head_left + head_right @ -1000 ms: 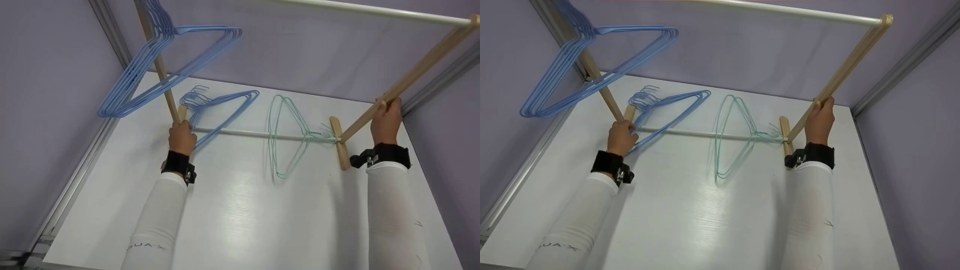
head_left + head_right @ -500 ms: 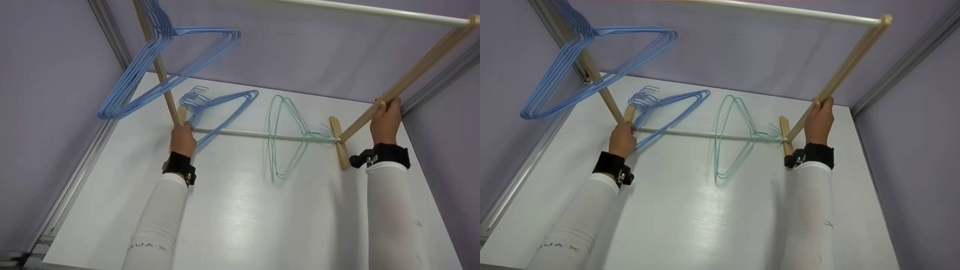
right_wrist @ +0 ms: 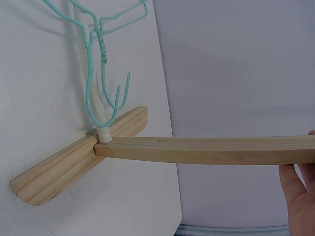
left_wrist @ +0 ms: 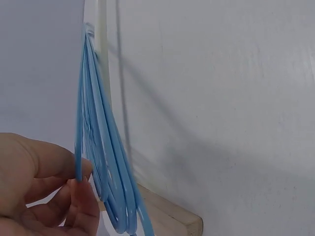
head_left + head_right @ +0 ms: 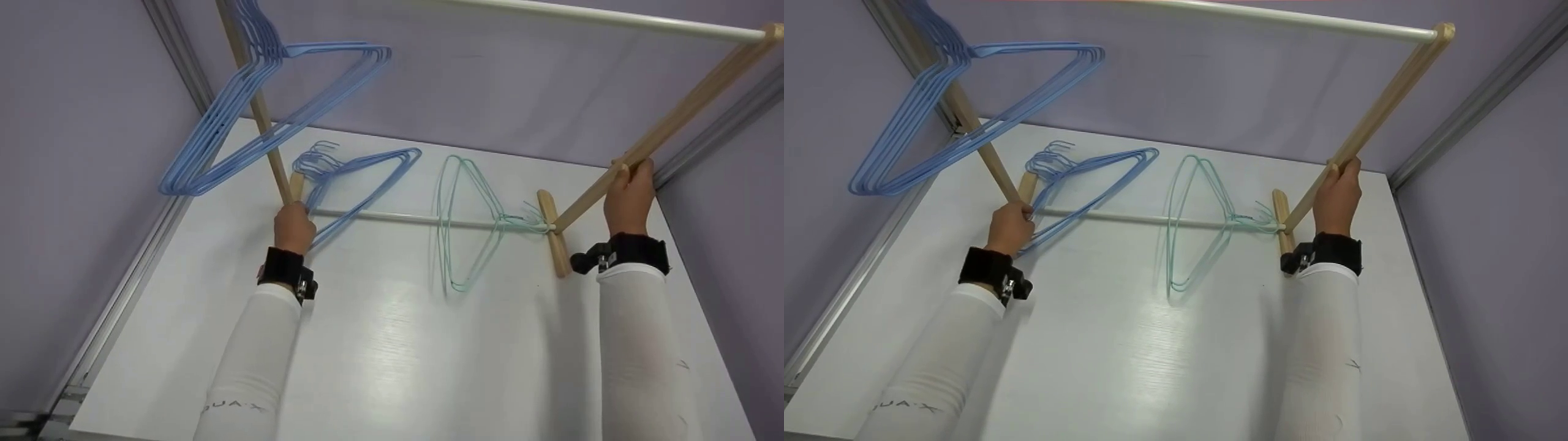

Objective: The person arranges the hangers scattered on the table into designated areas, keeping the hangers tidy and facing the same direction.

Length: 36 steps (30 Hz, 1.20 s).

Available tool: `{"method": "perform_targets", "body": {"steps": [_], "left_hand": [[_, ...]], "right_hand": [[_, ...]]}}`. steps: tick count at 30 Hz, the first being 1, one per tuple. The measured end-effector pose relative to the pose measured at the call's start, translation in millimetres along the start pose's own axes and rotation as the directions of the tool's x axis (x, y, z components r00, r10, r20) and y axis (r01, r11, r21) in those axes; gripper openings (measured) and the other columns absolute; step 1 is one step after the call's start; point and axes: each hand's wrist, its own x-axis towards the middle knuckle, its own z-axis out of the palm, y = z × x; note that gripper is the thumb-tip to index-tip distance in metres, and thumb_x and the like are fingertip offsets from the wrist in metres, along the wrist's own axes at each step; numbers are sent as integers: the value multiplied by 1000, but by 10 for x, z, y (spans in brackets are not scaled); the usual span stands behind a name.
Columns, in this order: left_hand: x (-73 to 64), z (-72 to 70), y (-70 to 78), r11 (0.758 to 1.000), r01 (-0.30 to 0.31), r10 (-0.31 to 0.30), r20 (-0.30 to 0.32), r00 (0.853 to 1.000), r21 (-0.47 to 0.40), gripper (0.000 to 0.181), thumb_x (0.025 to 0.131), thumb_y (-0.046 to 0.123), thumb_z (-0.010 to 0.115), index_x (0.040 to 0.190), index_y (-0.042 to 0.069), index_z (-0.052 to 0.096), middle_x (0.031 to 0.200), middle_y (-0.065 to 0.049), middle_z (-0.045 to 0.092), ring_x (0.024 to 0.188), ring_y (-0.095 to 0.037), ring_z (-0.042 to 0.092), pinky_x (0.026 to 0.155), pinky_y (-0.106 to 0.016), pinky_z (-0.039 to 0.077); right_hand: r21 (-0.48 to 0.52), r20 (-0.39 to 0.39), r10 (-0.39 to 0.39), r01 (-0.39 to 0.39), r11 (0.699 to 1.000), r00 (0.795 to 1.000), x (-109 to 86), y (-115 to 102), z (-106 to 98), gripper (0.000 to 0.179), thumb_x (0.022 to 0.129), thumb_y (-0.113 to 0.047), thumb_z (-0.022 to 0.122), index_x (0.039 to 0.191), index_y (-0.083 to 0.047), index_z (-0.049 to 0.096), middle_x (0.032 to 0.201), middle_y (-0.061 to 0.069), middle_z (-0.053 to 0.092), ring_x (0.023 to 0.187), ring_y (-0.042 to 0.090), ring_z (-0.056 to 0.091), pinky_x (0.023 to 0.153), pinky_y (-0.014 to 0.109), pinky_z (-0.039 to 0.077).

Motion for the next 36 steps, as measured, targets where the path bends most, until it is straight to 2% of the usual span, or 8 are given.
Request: {"method": "perform_targets", "body": {"steps": [9, 13, 15, 20, 23, 27, 29, 36], "left_hand": [[-2, -114, -47, 963, 129, -108, 101, 989, -236, 35, 91, -4, 52, 122, -14, 64, 116, -30, 67, 111, -41, 63, 97, -45, 49], [-4, -169, -12, 889, 254, -186, 205, 961, -382, 36, 96, 2, 55, 129, -12, 61, 109, -22, 69, 97, -27, 66, 85, -31, 51], [-4, -185, 16, 806, 333, -221, 274, 936, -489, 37, 99, 4, 56, 131, -14, 58, 98, -16, 69, 85, -19, 64, 77, -24, 50], [-16, -195, 87, 512, 464, -232, 404, 885, -723, 18, 102, 4, 53, 106, -10, 63, 79, -4, 58, 73, -13, 52, 69, -23, 46], [-27, -189, 140, 328, 508, -230, 455, 860, -796, 17, 104, 4, 50, 94, -2, 61, 80, -4, 56, 73, -12, 50, 67, -22, 44], [-35, -182, 247, 109, 550, -242, 514, 823, -828, 14, 106, 5, 47, 104, -1, 59, 84, -4, 52, 71, -10, 47, 63, -19, 40], [-46, -179, 306, 44, 554, -231, 531, 815, -831, 17, 107, 6, 43, 112, -4, 57, 85, -3, 49, 69, -9, 45, 61, -19, 38], [-102, -142, 496, -73, 545, -198, 547, 813, -836, 26, 110, 10, 39, 128, -5, 50, 76, 0, 45, 54, -6, 40, 52, -17, 34]], "right_hand": [[-10, -10, 5, -5, 1000, 1000, -16, 10, -1, 42, 111, -26, 27, 145, -3, 38, 143, 15, 50, 132, 24, 49, 107, 33, 40], [-3, -3, 2, -2, 1000, 1000, -11, 12, 1, 43, 111, -26, 27, 145, -3, 37, 143, 15, 49, 133, 23, 49, 107, 32, 40], [-2, 1, -1, 1, 1000, 1000, -8, 9, 4, 44, 111, -27, 27, 146, -2, 36, 143, 15, 49, 133, 24, 49, 107, 32, 41], [-1, 4, 2, -2, 1000, 1000, -14, -4, 3, 45, 111, -28, 26, 146, -2, 36, 144, 14, 49, 132, 22, 49, 107, 32, 41], [3, 2, 6, -6, 1000, 1000, -23, -3, 5, 45, 111, -28, 26, 145, -1, 37, 144, 14, 49, 132, 22, 49, 107, 31, 40], [11, -1, 5, -5, 1000, 1000, -30, -2, 12, 44, 111, -27, 27, 144, 0, 38, 143, 14, 49, 132, 23, 49, 106, 31, 40], [13, -5, 4, -4, 1000, 1000, -28, -1, 12, 43, 111, -27, 27, 143, -2, 39, 142, 15, 49, 131, 23, 49, 106, 31, 40], [7, -5, 13, -13, 1000, 1000, -18, 5, -5, 42, 111, -26, 27, 145, -3, 38, 144, 15, 50, 132, 23, 49, 107, 31, 39]]}}
